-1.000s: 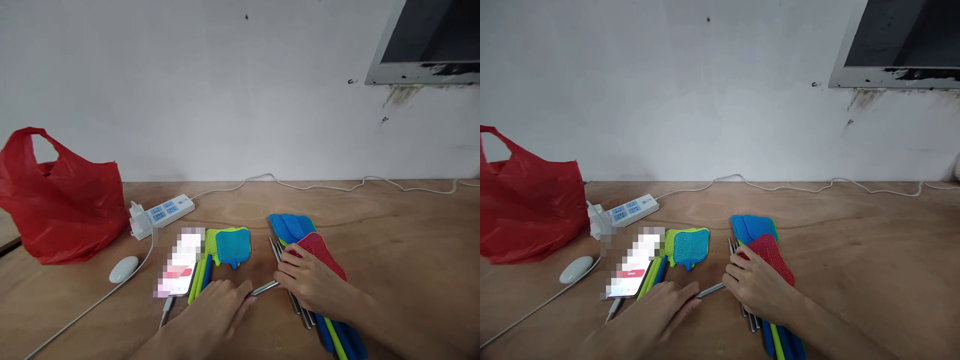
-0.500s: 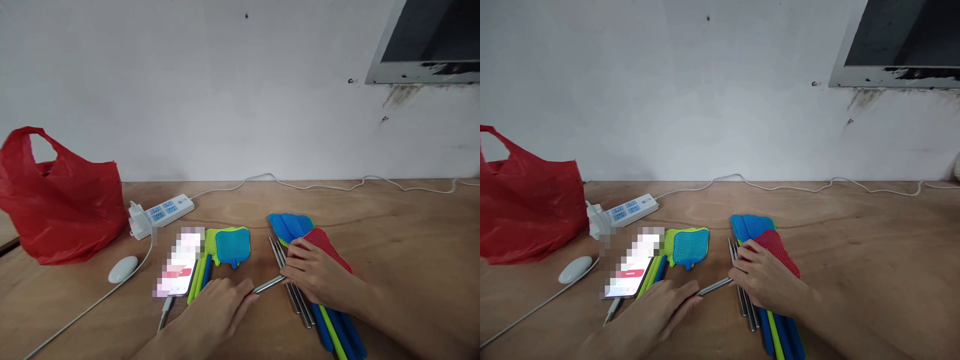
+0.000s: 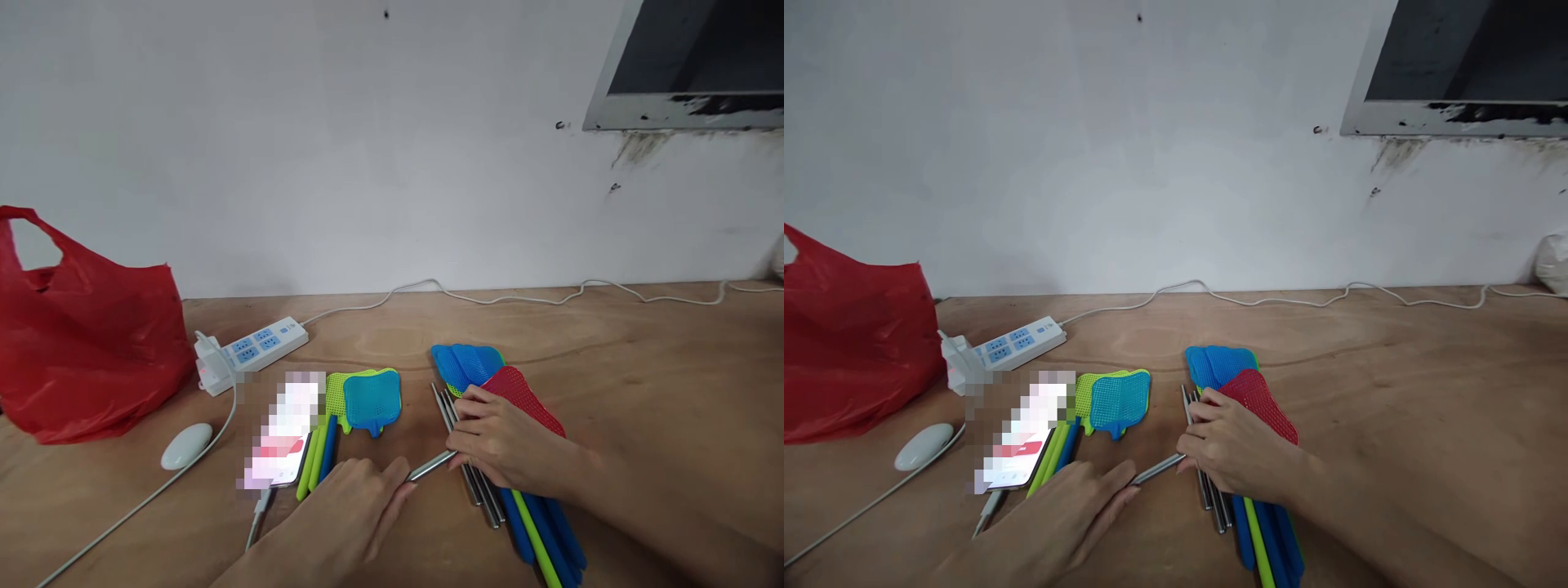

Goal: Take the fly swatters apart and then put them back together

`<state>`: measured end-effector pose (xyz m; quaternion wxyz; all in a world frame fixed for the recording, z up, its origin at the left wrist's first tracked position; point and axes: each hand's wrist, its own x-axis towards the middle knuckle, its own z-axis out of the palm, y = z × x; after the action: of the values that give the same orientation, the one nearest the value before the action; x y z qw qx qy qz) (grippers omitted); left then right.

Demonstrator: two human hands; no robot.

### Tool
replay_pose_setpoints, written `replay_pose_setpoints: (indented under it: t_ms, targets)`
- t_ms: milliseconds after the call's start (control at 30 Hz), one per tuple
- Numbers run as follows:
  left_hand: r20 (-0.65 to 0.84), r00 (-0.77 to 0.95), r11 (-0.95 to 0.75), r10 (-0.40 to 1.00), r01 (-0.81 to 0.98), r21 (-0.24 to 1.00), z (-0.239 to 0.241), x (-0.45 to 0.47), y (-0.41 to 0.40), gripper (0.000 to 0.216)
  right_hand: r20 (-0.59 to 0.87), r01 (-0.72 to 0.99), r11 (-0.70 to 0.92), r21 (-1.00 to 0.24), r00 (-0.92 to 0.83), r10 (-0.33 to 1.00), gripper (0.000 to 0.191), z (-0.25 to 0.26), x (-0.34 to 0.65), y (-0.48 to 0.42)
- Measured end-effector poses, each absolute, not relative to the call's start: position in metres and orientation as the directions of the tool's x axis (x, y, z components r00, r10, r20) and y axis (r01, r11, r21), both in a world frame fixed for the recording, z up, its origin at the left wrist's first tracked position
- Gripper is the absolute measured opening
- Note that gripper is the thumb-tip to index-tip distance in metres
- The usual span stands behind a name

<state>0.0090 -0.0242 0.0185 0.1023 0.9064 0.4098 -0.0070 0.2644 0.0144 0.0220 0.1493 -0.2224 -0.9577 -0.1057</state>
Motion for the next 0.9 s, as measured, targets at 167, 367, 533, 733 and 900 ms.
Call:
replay_pose_setpoints:
  t_ms: [167, 367, 533, 733, 900]
  targets:
    - [-0.131, 0.670, -0.627, 0.731, 0.734, 0.261, 0.017, -0.004, -0.024, 0.050, 0.355, 0.505, 0.859, 0.084, -0.821, 0.448, 0.026, 0.022, 0.282, 0.011]
    - [-0.177, 0.633, -0.579, 0.754, 0.767, 0.278, 0.025, -0.015, -0.026, 0.053, 0.385, 0.514, 0.841, 0.165, -0.819, 0.425, 0.029, 0.017, 0.287, 0.011]
    - [-0.160, 0.660, -0.627, 0.734, 0.749, 0.216, 0.031, -0.014, -0.025, 0.056, 0.347, 0.524, 0.833, 0.178, -0.826, 0.445, 0.026, 0.022, 0.287, 0.013]
    - [-0.061, 0.663, -0.650, 0.746, 0.745, 0.148, 0.027, -0.024, -0.028, 0.067, 0.358, 0.535, 0.835, 0.125, -0.810, 0.465, 0.022, 0.023, 0.298, 0.019]
    - [-0.054, 0.630, -0.609, 0.775, 0.767, 0.203, 0.023, -0.029, -0.034, 0.071, 0.365, 0.538, 0.818, 0.203, -0.817, 0.447, 0.019, 0.018, 0.300, 0.019]
